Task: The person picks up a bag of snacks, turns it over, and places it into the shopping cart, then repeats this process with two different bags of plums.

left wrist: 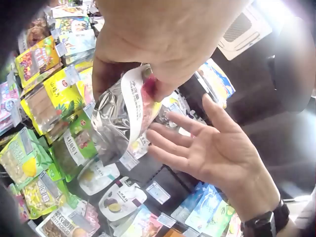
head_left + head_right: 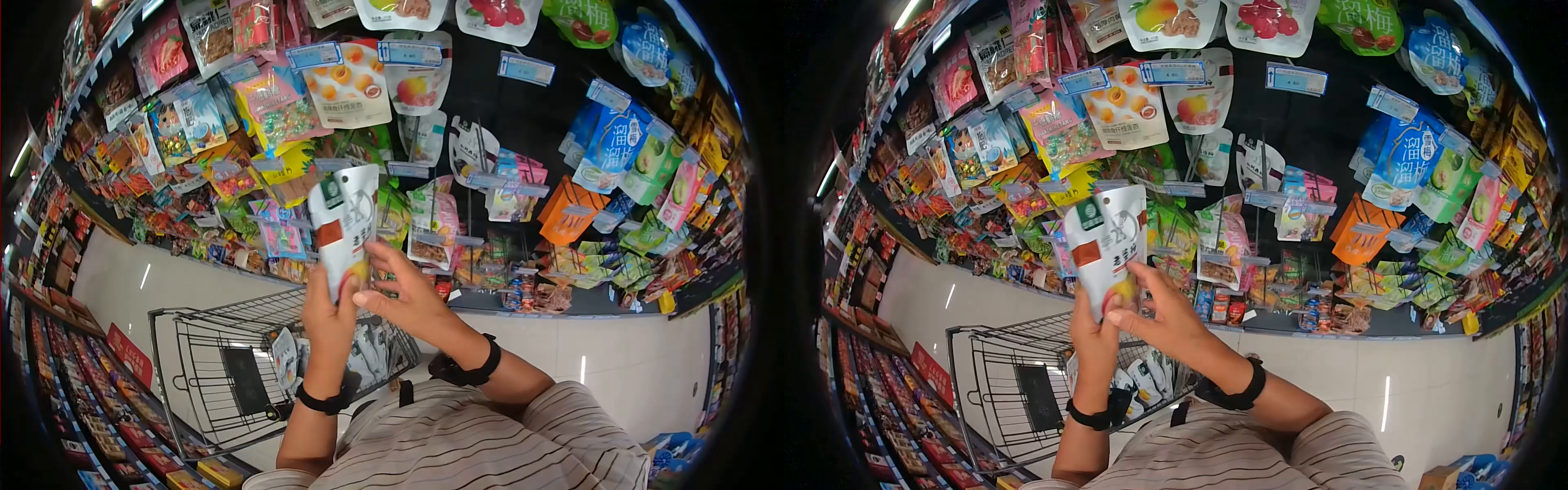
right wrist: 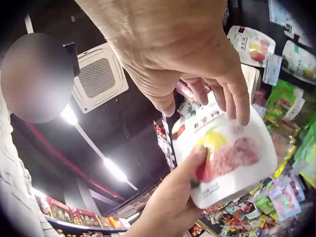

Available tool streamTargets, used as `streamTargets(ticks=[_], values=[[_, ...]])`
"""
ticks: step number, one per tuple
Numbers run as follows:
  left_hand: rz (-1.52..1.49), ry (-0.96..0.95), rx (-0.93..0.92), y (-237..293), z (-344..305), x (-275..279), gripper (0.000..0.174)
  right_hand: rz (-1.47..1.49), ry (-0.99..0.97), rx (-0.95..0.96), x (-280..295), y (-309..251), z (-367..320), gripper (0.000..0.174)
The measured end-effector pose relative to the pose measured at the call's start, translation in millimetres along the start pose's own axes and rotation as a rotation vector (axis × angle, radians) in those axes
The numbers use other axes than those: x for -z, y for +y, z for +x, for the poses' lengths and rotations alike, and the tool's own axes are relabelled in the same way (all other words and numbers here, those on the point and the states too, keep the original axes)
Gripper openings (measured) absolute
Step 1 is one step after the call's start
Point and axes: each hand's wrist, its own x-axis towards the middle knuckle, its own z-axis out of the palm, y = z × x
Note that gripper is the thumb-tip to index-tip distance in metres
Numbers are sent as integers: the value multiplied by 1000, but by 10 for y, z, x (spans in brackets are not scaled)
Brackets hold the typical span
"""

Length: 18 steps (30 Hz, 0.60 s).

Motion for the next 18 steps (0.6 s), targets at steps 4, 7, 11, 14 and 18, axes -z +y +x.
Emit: streamTargets(ticks=[4,7,11,14,18], values=[[365,-57,-269,304,-84,-49,69,229,53,134,11,176,40,80],[430,-192,-352,494,-155,-27,69,405,117,-8,122,213,26,51],[303,-266,-380,492,-150,3,56,820,216,-113,372,329,45,40],[233,-237,-327,408,-134,45,46,870,171,-100,500,441,36,44],[252,-164,-294,253,-85,105,40,882,153,-95,586,488,19,45]])
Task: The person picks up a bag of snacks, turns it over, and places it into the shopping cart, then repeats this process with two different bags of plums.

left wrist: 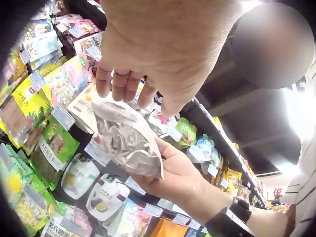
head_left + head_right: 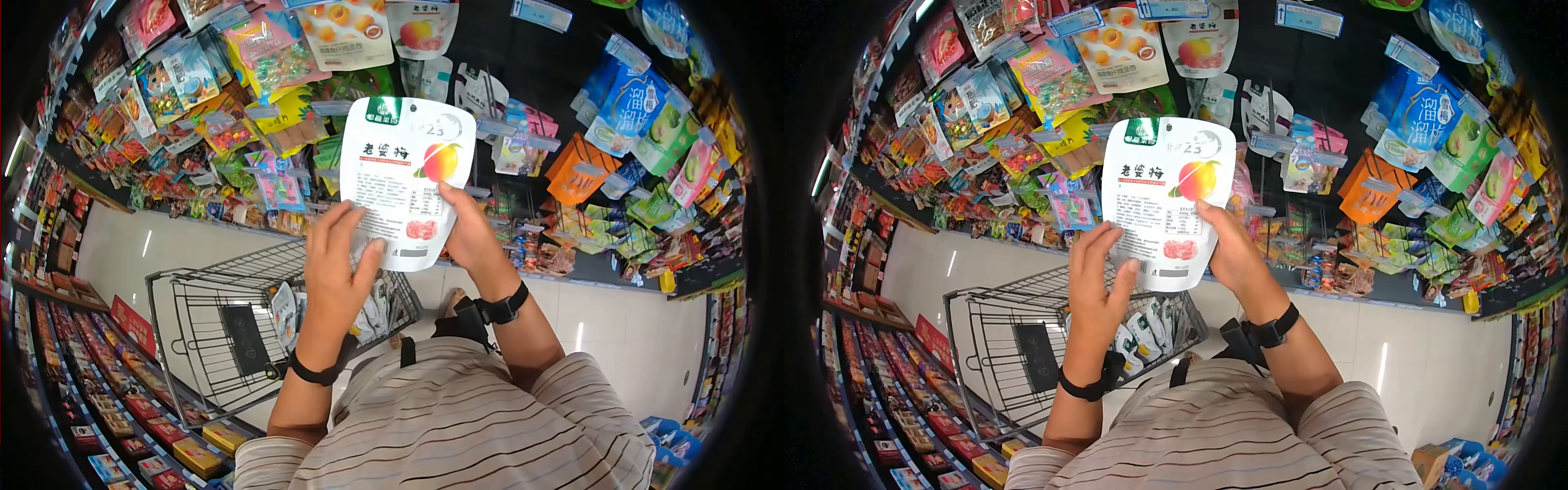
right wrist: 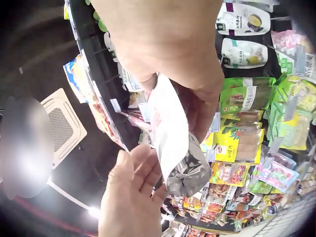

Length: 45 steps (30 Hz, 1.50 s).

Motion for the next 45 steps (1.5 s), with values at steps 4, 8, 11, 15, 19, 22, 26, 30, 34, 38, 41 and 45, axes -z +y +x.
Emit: streamTargets(ticks=[4,8,11,15,19,22,26,30,34,38,41,45], values=[[-67,27,40,-36,-15,4,39,53,16,3,14,-12,-12,46],[-20,34,23,3,-26,-20,42,105,35,-28,35,25,27,45],[16,-8,-3,75,24,-78,48,64,111,10,66,72,57,39],[-8,-96,37,137,71,-171,59,-234,164,43,-196,12,-16,38],[-206,-149,118,-26,71,-330,85,-621,23,159,-300,14,-59,45],[-709,-171,307,-124,77,-412,104,-818,-73,318,-416,-80,-205,57],[-1051,-126,593,-170,180,-391,61,-752,-122,253,-194,-7,-198,64],[-1456,-51,713,-271,183,-463,39,-522,-18,266,-226,-204,-302,62],[-1563,-75,767,-287,169,-478,40,-507,128,282,-25,-375,-301,57],[-1590,-109,750,-320,173,-501,40,-515,198,296,31,-441,-292,52],[-1602,-105,780,-326,143,-490,39,-578,237,326,82,-438,-261,45],[-1671,-115,852,-277,117,-447,40,-630,272,253,183,-418,-196,41]])
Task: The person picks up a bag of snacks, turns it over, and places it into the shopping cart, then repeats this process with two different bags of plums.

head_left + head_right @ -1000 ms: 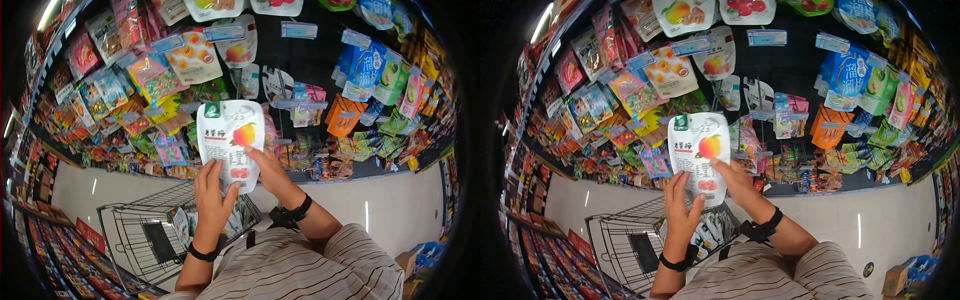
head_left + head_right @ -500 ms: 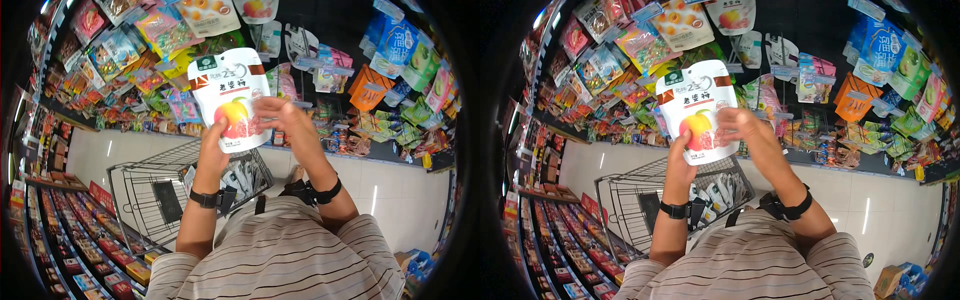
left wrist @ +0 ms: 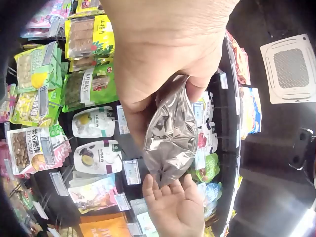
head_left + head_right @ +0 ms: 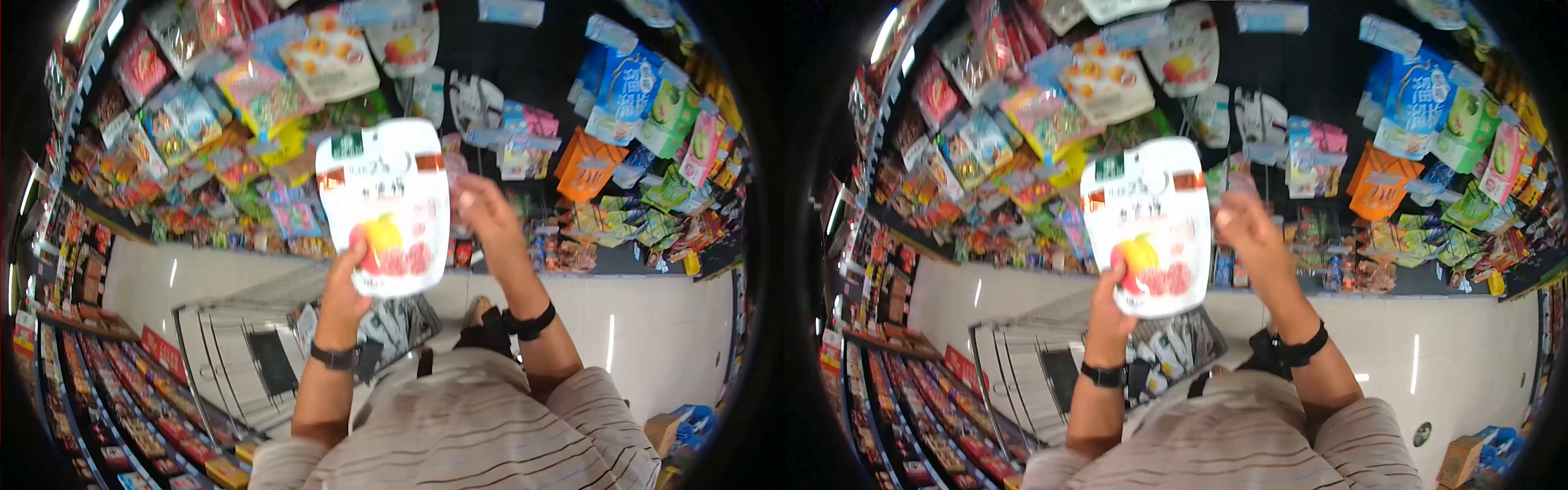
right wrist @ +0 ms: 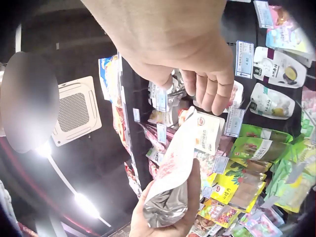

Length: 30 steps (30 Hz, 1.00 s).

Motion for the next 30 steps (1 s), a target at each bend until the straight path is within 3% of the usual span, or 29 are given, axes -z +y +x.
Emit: streamTargets(ticks=[2,4,7,11,19,30], values=[[24,-46,1,-3,33,-43,42,190,-12,-113,-33,61,69,39],[128,-45,62,-31,99,76,44,231,-131,-73,-71,-59,97,34],[260,-116,63,-61,243,-27,50,235,-73,-22,-73,-171,135,31],[579,-37,-95,68,464,-152,56,242,-75,2,29,-301,243,33],[491,1,-274,258,1009,-737,41,101,-153,67,208,-461,669,28],[679,96,-379,393,1765,-1247,43,136,-228,143,400,-724,1446,30]])
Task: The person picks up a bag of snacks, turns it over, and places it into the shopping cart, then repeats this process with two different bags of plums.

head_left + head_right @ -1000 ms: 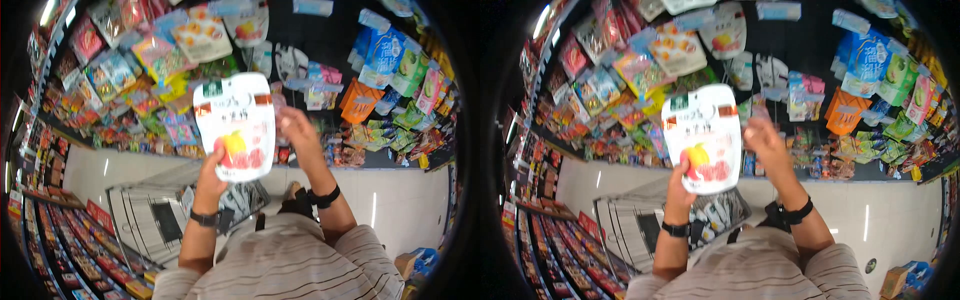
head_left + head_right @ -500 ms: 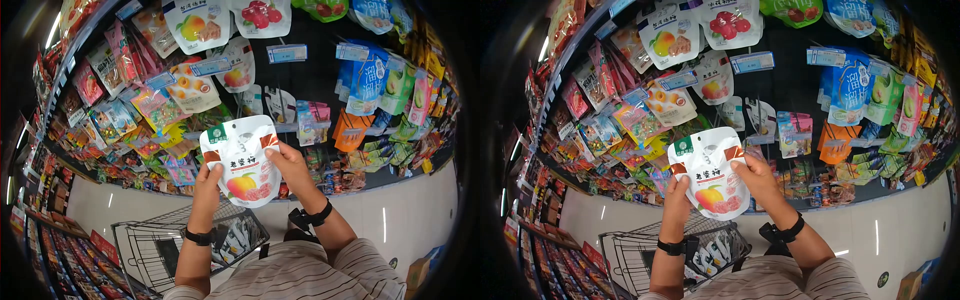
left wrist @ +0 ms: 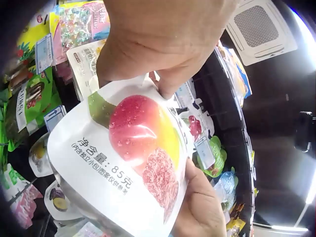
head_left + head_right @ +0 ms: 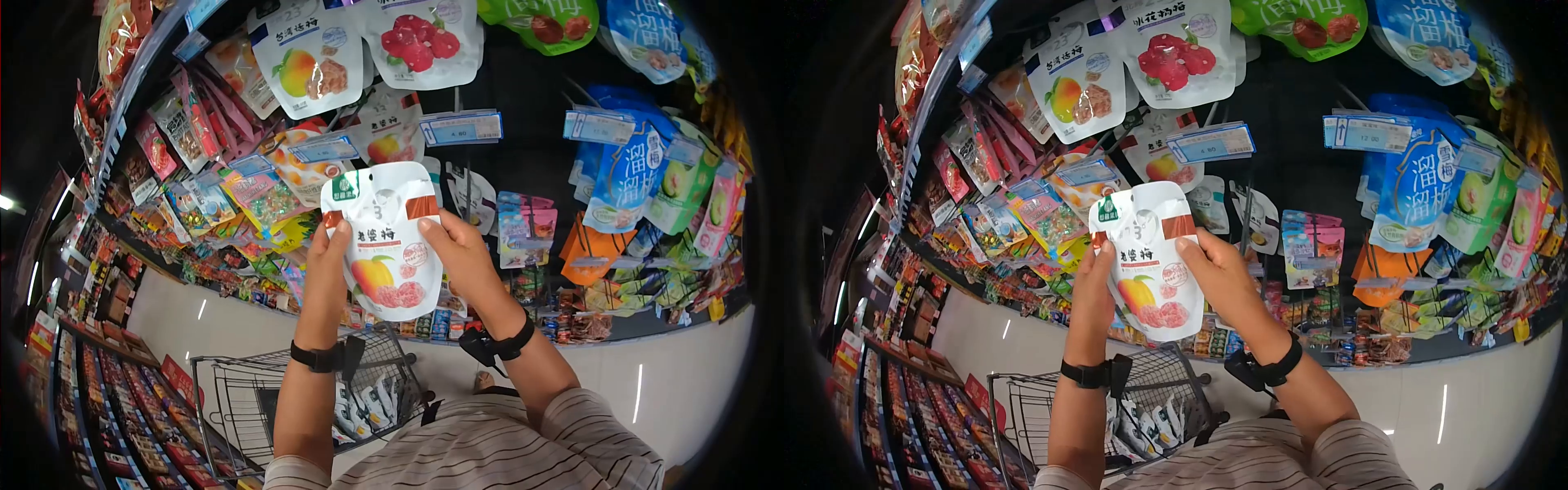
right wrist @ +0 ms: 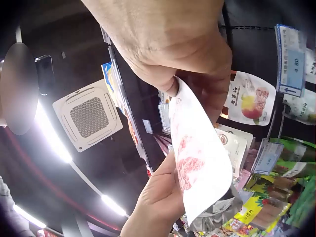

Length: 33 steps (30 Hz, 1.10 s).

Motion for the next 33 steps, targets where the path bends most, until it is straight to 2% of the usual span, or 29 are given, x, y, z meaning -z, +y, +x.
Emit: streamTargets(ticks=[6,11,22,25,33], values=[[-99,18,-74,-105,372,-53,40,3,-37,0,169,62,351,30],[-122,102,-144,-81,457,-159,41,114,-86,-11,201,-71,495,29],[-135,164,-292,-122,521,-125,40,75,-168,101,275,-40,706,31],[-138,162,-313,-107,552,-138,29,75,-160,106,288,-3,753,32],[-114,175,-307,-103,674,-149,31,106,-150,89,328,74,813,33]])
